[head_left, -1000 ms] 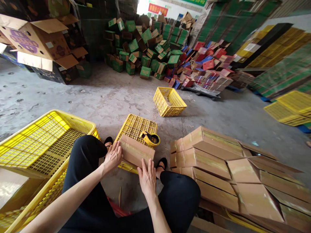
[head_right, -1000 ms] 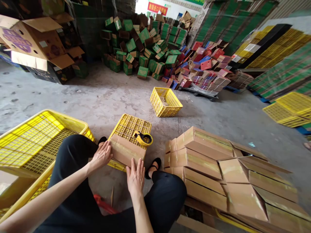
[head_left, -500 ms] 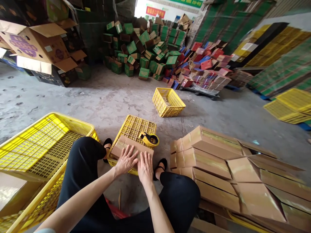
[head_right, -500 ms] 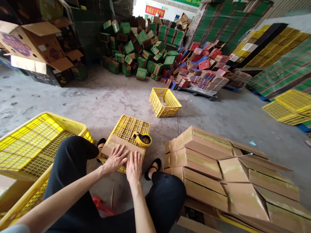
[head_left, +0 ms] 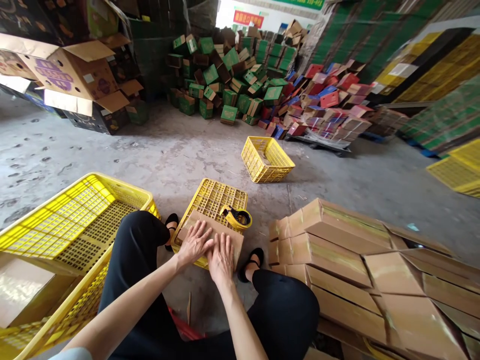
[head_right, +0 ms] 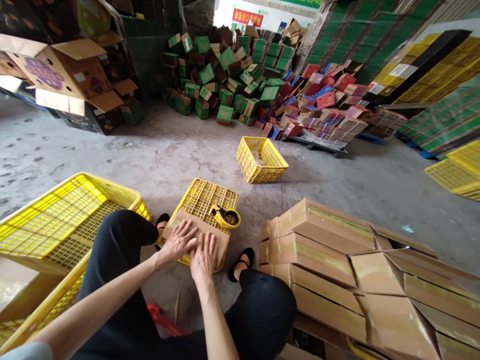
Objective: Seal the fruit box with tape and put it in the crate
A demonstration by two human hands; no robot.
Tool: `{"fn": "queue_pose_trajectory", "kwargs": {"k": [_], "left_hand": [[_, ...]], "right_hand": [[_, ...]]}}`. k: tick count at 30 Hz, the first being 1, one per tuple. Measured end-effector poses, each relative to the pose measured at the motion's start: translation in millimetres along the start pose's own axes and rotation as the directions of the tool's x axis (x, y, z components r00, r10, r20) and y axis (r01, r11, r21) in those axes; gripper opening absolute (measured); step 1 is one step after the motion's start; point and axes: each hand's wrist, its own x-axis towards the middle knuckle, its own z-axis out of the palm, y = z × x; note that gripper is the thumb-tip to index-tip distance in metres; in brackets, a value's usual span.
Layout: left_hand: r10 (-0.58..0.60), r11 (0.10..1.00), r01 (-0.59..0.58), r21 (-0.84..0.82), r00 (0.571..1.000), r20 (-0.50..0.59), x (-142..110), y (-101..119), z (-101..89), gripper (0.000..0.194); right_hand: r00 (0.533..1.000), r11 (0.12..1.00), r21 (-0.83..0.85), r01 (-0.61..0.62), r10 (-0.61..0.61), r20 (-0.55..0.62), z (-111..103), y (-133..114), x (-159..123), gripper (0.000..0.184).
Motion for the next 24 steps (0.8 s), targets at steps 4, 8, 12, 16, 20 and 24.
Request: {"fn": "queue_pose_trajectory", "kwargs": {"k": [4, 8, 12, 16, 20, 24], "left_hand": [[0.049, 0.999, -0.049, -0.004, 0.999, 0.007, 0.9, -6.1, -1.7, 0.053], [-0.066, 0.997, 0.068, 0.036, 0.996, -0.066, 5.9, -31.8, -8.0, 0.058], [-0.114, 0.993, 0.116, 0.021, 0.988, -0.100, 7.2, -36.5, -3.2, 0.064], [-0.113, 0.993, 0.114, 0.005, 0.989, -0.099, 1.7, -34.0, 2.1, 0.070], [-0.061, 0.998, 0.061, -0.001, 0.995, -0.079, -4.5, -43.3, 2.1, 0.069], [-0.080, 0.997, 0.081, 0.000, 0.993, -0.091, -6.1, -54.3, 5.0, 0.070]], "right_hand": [[0.999, 1.000, -0.011, 0.013, -0.012, 0.033, -4.0, 2.8, 15.7, 0.056], [0.989, 0.990, -0.033, -0.140, 0.141, 0.043, -13.7, 40.9, 25.5, 0.061], [0.989, 0.989, 0.009, -0.151, 0.151, 0.001, -7.3, 54.1, 13.7, 0.066], [0.987, 0.996, 0.044, -0.073, 0.079, -0.137, 11.6, 40.7, -17.5, 0.070], [0.978, 0.992, 0.091, -0.093, 0.108, -0.177, 22.2, 42.0, -52.0, 0.069], [0.974, 0.977, 0.122, -0.173, 0.188, -0.125, 19.6, 54.1, -73.4, 0.073]]}}
